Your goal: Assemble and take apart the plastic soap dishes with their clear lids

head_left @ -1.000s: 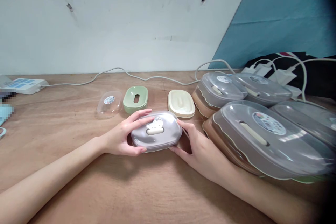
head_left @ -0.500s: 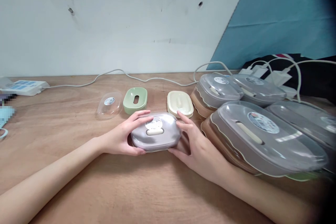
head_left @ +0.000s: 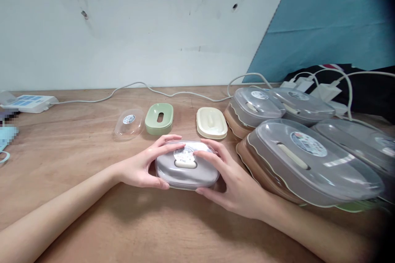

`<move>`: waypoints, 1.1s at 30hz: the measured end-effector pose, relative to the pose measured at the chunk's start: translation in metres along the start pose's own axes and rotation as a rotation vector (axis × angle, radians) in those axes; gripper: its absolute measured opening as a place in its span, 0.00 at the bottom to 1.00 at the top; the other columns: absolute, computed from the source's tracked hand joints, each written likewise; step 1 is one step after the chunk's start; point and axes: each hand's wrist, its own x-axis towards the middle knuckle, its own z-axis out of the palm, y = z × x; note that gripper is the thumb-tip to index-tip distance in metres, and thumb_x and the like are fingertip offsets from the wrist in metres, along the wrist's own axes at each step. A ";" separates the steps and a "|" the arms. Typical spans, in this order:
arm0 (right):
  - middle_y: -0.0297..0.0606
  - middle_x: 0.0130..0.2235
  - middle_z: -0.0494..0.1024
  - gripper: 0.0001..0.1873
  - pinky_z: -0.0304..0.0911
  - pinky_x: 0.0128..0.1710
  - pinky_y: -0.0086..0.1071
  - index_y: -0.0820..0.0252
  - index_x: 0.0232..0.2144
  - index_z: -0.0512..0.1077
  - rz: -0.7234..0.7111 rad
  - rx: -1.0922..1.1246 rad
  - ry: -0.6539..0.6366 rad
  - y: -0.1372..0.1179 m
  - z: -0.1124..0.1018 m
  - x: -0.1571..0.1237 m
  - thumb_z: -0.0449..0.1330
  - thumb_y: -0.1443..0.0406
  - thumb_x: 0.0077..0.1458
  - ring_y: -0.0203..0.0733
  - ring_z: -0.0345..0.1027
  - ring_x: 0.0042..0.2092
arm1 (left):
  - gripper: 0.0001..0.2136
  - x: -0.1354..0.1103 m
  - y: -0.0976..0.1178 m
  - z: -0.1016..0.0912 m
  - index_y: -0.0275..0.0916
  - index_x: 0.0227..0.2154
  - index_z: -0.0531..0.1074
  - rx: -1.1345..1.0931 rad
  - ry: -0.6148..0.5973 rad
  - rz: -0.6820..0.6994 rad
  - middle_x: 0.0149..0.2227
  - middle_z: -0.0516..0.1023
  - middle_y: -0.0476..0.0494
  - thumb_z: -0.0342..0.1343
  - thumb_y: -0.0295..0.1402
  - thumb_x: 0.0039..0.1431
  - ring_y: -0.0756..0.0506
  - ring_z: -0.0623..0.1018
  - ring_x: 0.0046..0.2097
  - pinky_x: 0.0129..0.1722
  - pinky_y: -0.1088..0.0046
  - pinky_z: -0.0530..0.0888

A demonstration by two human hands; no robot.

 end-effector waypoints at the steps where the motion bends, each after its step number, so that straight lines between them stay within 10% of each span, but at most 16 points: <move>1: 0.49 0.57 0.53 0.30 0.62 0.52 0.44 0.54 0.54 0.56 0.000 -0.015 0.011 0.000 0.000 0.000 0.61 0.62 0.49 0.53 0.52 0.59 | 0.36 -0.001 -0.001 0.001 0.51 0.61 0.49 0.002 0.005 -0.009 0.63 0.44 0.42 0.60 0.37 0.51 0.35 0.46 0.64 0.59 0.49 0.52; 12: 0.53 0.53 0.53 0.33 0.59 0.49 0.51 0.62 0.54 0.54 -0.086 -0.196 0.058 0.002 -0.006 -0.003 0.58 0.57 0.49 0.58 0.52 0.55 | 0.33 0.013 -0.007 -0.008 0.48 0.62 0.46 0.400 0.094 0.081 0.63 0.49 0.37 0.56 0.32 0.57 0.39 0.53 0.63 0.58 0.55 0.59; 16: 0.52 0.51 0.58 0.30 0.58 0.49 0.55 0.63 0.53 0.56 -0.135 -0.260 0.111 -0.007 -0.004 -0.005 0.57 0.60 0.48 0.59 0.52 0.53 | 0.29 0.027 0.000 -0.032 0.46 0.61 0.50 0.582 -0.075 0.099 0.63 0.52 0.39 0.50 0.25 0.59 0.41 0.53 0.63 0.58 0.58 0.60; 20: 0.50 0.54 0.59 0.27 0.54 0.52 0.56 0.60 0.52 0.60 -0.220 -0.273 0.113 -0.014 0.003 -0.006 0.56 0.66 0.47 0.61 0.45 0.59 | 0.25 0.063 0.015 -0.050 0.46 0.52 0.65 0.769 -0.099 0.039 0.61 0.57 0.46 0.41 0.16 0.55 0.44 0.57 0.62 0.56 0.65 0.62; 27: 0.47 0.56 0.61 0.25 0.55 0.53 0.55 0.56 0.52 0.62 -0.307 -0.310 0.089 -0.013 0.004 -0.005 0.56 0.68 0.49 0.58 0.49 0.59 | 0.11 0.152 -0.001 -0.030 0.38 0.39 0.74 0.903 -0.208 0.009 0.44 0.75 0.43 0.58 0.30 0.51 0.42 0.72 0.47 0.43 0.73 0.68; 33: 0.48 0.52 0.66 0.22 0.57 0.50 0.54 0.57 0.48 0.66 -0.283 -0.317 0.150 -0.018 0.002 -0.007 0.56 0.68 0.48 0.59 0.54 0.56 | 0.04 0.171 -0.014 -0.026 0.39 0.31 0.73 0.953 -0.266 0.090 0.37 0.75 0.47 0.58 0.29 0.50 0.46 0.72 0.41 0.34 0.77 0.65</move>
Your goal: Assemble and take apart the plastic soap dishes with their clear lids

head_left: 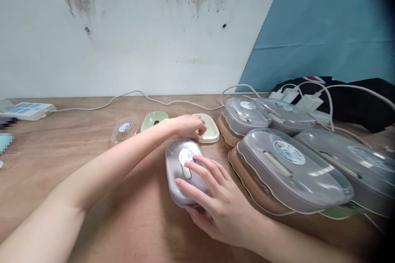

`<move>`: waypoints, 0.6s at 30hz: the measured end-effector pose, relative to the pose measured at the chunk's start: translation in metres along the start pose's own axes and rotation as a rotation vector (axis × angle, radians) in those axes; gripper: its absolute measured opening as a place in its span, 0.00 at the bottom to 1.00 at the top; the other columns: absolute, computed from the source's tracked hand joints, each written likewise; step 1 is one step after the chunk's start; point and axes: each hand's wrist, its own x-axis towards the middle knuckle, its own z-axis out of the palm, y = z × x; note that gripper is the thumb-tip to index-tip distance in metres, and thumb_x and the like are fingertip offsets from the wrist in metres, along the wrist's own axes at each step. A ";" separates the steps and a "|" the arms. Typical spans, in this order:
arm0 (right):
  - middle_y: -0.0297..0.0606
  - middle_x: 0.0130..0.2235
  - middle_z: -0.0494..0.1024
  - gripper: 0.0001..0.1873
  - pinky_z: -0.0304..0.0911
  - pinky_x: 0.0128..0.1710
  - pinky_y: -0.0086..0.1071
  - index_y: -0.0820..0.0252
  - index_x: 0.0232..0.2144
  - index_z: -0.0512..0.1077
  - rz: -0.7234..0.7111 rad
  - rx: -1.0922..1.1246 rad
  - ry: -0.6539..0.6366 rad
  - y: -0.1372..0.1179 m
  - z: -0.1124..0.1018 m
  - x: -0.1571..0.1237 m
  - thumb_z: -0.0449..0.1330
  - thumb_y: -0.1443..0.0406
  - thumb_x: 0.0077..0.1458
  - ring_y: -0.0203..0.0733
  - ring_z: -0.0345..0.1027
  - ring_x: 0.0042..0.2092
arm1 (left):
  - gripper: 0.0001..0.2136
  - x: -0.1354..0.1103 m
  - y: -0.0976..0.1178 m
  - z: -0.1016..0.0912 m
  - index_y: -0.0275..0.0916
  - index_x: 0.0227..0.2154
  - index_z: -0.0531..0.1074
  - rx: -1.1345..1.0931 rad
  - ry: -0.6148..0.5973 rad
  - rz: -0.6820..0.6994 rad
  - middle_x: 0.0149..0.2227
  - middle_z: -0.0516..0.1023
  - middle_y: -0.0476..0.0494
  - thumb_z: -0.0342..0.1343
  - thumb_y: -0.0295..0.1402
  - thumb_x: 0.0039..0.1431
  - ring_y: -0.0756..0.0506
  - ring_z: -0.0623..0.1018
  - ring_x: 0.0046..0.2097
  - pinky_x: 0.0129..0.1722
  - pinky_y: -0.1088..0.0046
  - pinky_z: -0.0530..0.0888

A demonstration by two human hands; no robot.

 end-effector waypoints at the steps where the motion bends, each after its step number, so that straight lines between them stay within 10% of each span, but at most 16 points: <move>1: 0.48 0.52 0.66 0.22 0.57 0.50 0.54 0.57 0.48 0.66 0.010 -0.007 0.005 0.000 0.000 0.000 0.56 0.68 0.48 0.59 0.54 0.56 | 0.03 -0.002 0.000 -0.001 0.39 0.30 0.73 0.012 0.011 0.014 0.37 0.76 0.48 0.57 0.27 0.51 0.46 0.72 0.41 0.34 0.77 0.65; 11: 0.54 0.56 0.60 0.22 0.56 0.51 0.54 0.62 0.52 0.64 0.311 -0.314 -0.007 0.015 0.010 0.000 0.53 0.72 0.52 0.62 0.50 0.59 | 0.04 -0.075 -0.011 -0.034 0.38 0.31 0.70 0.097 0.318 -0.137 0.36 0.74 0.47 0.51 0.30 0.59 0.48 0.72 0.35 0.32 0.76 0.65; 18: 0.53 0.46 0.66 0.21 0.62 0.46 0.49 0.69 0.50 0.65 0.243 -0.366 0.025 0.011 0.012 0.001 0.54 0.70 0.53 0.56 0.60 0.48 | 0.08 -0.151 0.021 -0.008 0.39 0.31 0.69 0.118 0.367 -0.121 0.35 0.74 0.47 0.46 0.31 0.63 0.48 0.72 0.34 0.31 0.75 0.65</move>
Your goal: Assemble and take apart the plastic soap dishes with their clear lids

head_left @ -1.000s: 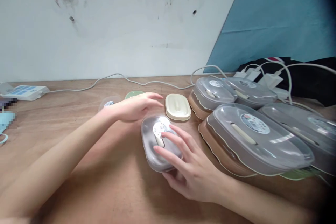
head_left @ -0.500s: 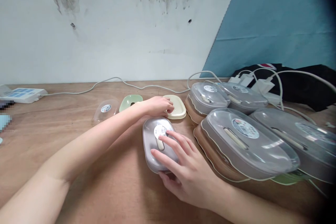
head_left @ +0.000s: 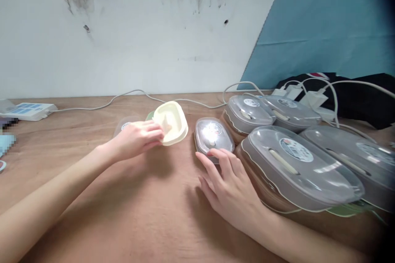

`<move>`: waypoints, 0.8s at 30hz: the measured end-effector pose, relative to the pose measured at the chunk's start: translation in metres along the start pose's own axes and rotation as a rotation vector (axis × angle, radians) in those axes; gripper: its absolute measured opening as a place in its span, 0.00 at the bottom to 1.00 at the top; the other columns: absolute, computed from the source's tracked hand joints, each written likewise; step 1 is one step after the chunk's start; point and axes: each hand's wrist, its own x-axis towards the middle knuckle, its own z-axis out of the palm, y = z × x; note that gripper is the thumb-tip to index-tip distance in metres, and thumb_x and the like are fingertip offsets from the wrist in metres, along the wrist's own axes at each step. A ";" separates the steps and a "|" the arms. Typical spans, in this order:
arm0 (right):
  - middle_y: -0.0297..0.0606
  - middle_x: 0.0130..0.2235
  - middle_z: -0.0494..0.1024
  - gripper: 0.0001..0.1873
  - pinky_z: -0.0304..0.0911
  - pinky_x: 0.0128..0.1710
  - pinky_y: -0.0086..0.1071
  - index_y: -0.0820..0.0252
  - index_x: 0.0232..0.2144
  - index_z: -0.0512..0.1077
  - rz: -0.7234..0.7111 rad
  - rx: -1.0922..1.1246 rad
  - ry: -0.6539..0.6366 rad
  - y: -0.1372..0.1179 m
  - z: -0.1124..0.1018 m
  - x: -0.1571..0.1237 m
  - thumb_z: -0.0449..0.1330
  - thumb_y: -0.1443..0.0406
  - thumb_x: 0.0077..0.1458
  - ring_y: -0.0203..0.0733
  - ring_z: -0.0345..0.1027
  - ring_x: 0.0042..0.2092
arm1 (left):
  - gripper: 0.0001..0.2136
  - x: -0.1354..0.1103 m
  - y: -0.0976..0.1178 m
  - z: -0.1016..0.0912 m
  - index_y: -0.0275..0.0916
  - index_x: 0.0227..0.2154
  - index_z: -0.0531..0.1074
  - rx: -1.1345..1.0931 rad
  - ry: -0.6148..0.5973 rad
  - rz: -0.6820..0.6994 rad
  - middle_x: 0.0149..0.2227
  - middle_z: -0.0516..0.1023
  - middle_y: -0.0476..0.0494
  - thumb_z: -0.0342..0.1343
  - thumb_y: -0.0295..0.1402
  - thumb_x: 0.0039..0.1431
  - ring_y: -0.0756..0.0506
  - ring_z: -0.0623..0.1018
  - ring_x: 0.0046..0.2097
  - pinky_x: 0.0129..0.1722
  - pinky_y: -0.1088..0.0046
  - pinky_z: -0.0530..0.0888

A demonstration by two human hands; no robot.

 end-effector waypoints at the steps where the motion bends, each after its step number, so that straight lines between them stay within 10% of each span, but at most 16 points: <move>1: 0.53 0.45 0.66 0.20 0.63 0.45 0.48 0.69 0.49 0.66 0.005 0.023 -0.024 0.000 0.000 0.000 0.54 0.69 0.53 0.55 0.61 0.47 | 0.09 -0.008 0.006 0.001 0.39 0.31 0.68 -0.008 0.005 0.012 0.35 0.74 0.47 0.45 0.30 0.64 0.48 0.72 0.34 0.31 0.75 0.66; 10: 0.59 0.54 0.62 0.26 0.59 0.52 0.52 0.72 0.54 0.61 0.181 0.082 -0.241 0.010 0.017 -0.002 0.50 0.62 0.57 0.61 0.53 0.57 | 0.06 -0.031 0.038 0.023 0.36 0.33 0.68 0.027 0.131 0.133 0.43 0.72 0.38 0.48 0.23 0.60 0.43 0.70 0.41 0.38 0.67 0.70; 16: 0.55 0.62 0.50 0.30 0.53 0.58 0.49 0.71 0.60 0.46 0.126 0.208 -0.141 0.010 0.011 -0.002 0.47 0.69 0.56 0.54 0.42 0.63 | 0.10 -0.033 0.039 0.031 0.38 0.38 0.69 -0.120 0.143 0.253 0.45 0.72 0.39 0.45 0.21 0.62 0.43 0.69 0.46 0.43 0.66 0.71; 24: 0.53 0.58 0.59 0.31 0.57 0.55 0.50 0.68 0.56 0.54 -0.002 0.318 -0.286 0.011 0.008 -0.004 0.44 0.79 0.47 0.53 0.46 0.62 | 0.14 -0.033 0.037 0.040 0.39 0.39 0.71 -0.481 0.125 0.030 0.43 0.74 0.40 0.44 0.19 0.59 0.47 0.74 0.43 0.40 0.70 0.73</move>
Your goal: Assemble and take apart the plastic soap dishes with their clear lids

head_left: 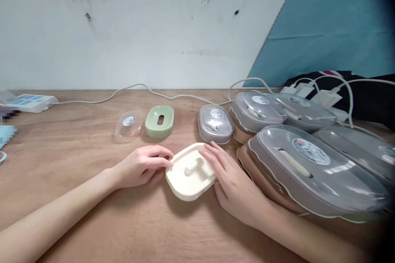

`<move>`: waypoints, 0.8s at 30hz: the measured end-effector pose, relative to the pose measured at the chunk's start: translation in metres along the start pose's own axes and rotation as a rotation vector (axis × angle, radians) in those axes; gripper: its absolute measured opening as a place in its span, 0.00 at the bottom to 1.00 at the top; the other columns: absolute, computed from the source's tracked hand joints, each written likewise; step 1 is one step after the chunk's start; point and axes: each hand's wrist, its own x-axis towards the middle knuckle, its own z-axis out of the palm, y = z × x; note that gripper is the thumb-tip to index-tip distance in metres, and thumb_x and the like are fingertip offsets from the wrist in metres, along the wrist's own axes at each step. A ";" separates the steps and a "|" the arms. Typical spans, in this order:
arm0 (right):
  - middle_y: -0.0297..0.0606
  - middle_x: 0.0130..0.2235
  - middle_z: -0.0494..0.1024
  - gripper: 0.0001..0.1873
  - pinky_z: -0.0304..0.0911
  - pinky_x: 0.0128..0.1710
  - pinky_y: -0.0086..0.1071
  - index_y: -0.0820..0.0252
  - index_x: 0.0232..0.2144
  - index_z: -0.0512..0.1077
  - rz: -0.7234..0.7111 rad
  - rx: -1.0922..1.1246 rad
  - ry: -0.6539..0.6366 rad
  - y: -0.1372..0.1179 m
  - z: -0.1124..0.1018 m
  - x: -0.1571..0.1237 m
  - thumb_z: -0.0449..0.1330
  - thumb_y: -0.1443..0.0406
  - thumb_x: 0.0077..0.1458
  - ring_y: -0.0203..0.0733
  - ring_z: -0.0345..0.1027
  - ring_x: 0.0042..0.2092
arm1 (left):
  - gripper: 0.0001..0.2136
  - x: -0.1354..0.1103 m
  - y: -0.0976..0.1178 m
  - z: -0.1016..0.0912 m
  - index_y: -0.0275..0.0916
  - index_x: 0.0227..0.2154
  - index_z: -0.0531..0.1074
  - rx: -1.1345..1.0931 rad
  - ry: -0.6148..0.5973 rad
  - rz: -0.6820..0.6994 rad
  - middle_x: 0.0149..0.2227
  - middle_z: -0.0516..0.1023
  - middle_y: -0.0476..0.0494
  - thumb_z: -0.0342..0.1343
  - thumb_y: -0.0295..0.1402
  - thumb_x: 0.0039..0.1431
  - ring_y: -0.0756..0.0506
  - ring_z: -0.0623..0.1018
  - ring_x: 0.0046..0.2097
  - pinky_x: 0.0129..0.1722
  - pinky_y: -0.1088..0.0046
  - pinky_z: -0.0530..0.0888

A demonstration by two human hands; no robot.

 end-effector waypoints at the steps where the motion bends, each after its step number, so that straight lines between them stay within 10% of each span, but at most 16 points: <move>1: 0.54 0.57 0.59 0.31 0.58 0.54 0.49 0.68 0.55 0.55 -0.003 0.017 0.005 0.000 0.000 0.000 0.44 0.79 0.47 0.53 0.50 0.61 | 0.14 -0.001 0.000 0.000 0.39 0.38 0.71 -0.002 0.021 -0.026 0.43 0.75 0.40 0.43 0.19 0.59 0.46 0.74 0.45 0.41 0.70 0.73; 7: 0.53 0.52 0.64 0.28 0.62 0.50 0.47 0.67 0.55 0.52 0.014 0.110 0.057 -0.002 -0.005 0.001 0.44 0.76 0.50 0.49 0.59 0.54 | 0.15 -0.003 -0.001 -0.004 0.37 0.51 0.62 0.049 -0.074 -0.128 0.53 0.69 0.36 0.46 0.30 0.61 0.40 0.67 0.56 0.52 0.60 0.67; 11: 0.52 0.57 0.56 0.31 0.56 0.56 0.49 0.63 0.57 0.50 0.085 0.201 0.016 -0.003 -0.004 0.001 0.46 0.75 0.48 0.49 0.51 0.59 | 0.38 -0.002 0.001 -0.003 0.38 0.59 0.48 -0.001 -0.208 -0.139 0.59 0.59 0.30 0.58 0.46 0.52 0.35 0.60 0.60 0.55 0.55 0.63; 24: 0.51 0.61 0.52 0.34 0.52 0.59 0.46 0.62 0.60 0.44 0.138 0.260 -0.024 -0.004 -0.003 0.002 0.49 0.71 0.50 0.48 0.46 0.63 | 0.33 -0.003 0.005 -0.001 0.37 0.62 0.42 0.060 -0.280 -0.216 0.64 0.46 0.28 0.52 0.32 0.57 0.36 0.52 0.63 0.57 0.53 0.60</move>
